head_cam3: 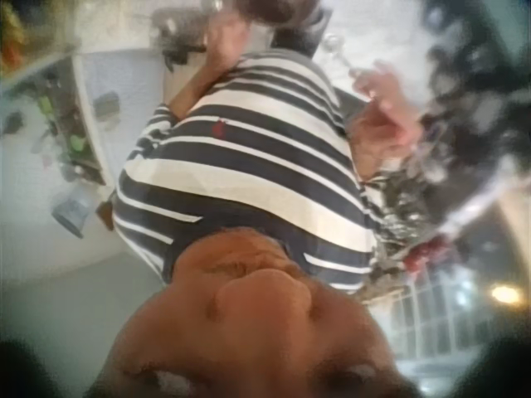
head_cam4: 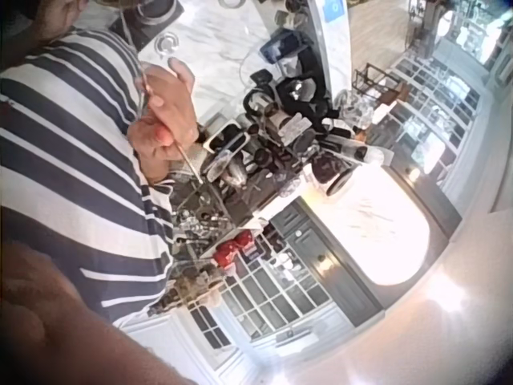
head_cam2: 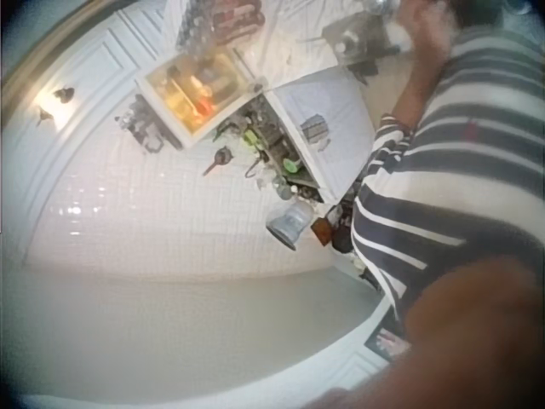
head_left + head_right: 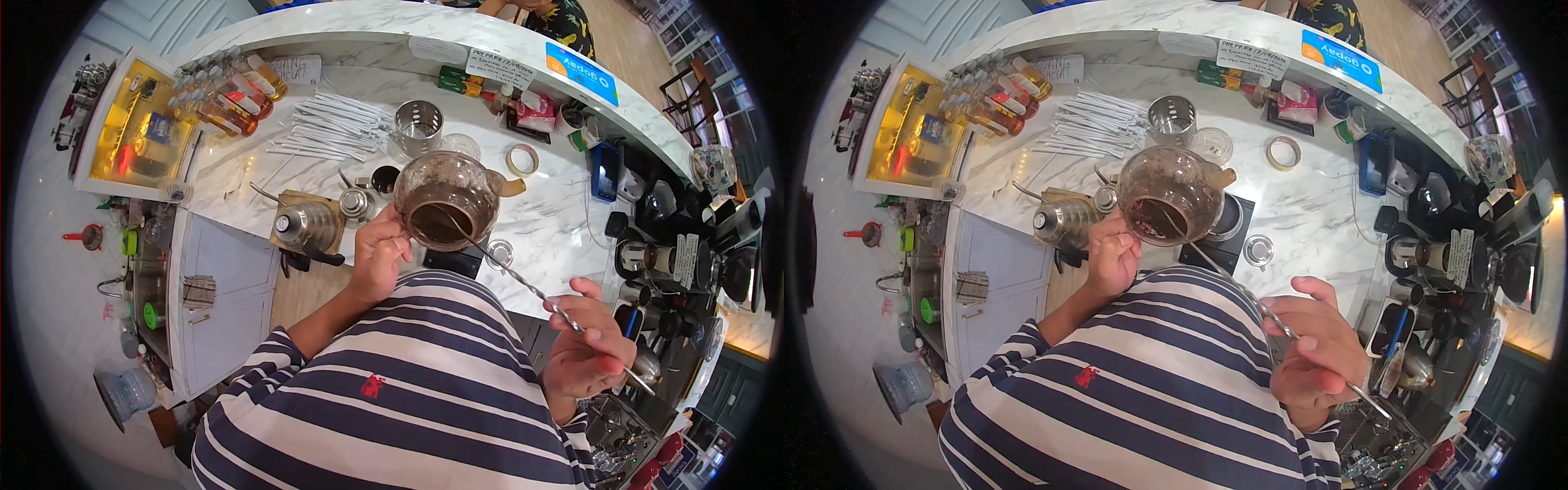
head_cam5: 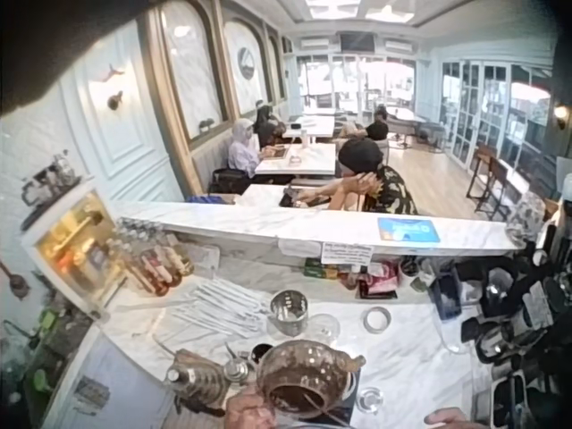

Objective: The person picks up a syrup bottle and returns it to the counter, then holds a glass carafe with coffee grounds before stirring contents inside a metal pot on a scale with a bar spoon.

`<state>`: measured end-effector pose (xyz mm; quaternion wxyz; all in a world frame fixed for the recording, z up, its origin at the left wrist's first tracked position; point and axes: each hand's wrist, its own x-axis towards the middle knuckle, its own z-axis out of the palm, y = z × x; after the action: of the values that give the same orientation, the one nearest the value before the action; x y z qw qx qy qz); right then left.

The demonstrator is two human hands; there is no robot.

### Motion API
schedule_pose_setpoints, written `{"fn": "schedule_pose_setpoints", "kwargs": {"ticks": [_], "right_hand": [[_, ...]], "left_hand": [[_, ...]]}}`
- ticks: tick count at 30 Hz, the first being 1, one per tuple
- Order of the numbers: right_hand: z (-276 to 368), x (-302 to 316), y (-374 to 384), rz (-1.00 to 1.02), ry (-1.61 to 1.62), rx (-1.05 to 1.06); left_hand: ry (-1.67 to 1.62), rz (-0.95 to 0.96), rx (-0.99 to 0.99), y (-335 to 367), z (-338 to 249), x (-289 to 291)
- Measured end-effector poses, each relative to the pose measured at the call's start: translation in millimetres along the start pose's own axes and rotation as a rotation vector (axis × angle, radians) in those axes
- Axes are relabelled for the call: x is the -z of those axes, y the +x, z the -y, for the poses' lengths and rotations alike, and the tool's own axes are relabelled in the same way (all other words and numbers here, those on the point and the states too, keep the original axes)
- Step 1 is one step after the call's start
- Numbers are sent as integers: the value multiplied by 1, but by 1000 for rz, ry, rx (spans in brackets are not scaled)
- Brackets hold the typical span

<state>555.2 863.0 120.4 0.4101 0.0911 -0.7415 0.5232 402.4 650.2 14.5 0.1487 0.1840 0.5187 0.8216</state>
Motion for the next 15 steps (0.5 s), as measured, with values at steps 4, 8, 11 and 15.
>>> {"fn": "schedule_pose_setpoints", "kwargs": {"ticks": [4, 8, 11, 15], "right_hand": [[2, -6, 0, 35, -8, 12], [1, -8, -5, 31, -10, 0], [-1, -9, -6, 45, 9, 3], [-2, -12, -7, 31, 3, 6]], "left_hand": [[-38, 54, 0, 0, 7, 5], [-73, 56, -14, 0, 10, 7], [-84, 24, 26, -2, 4, 6], [-43, 22, 66, -4, 6, 12]]}}
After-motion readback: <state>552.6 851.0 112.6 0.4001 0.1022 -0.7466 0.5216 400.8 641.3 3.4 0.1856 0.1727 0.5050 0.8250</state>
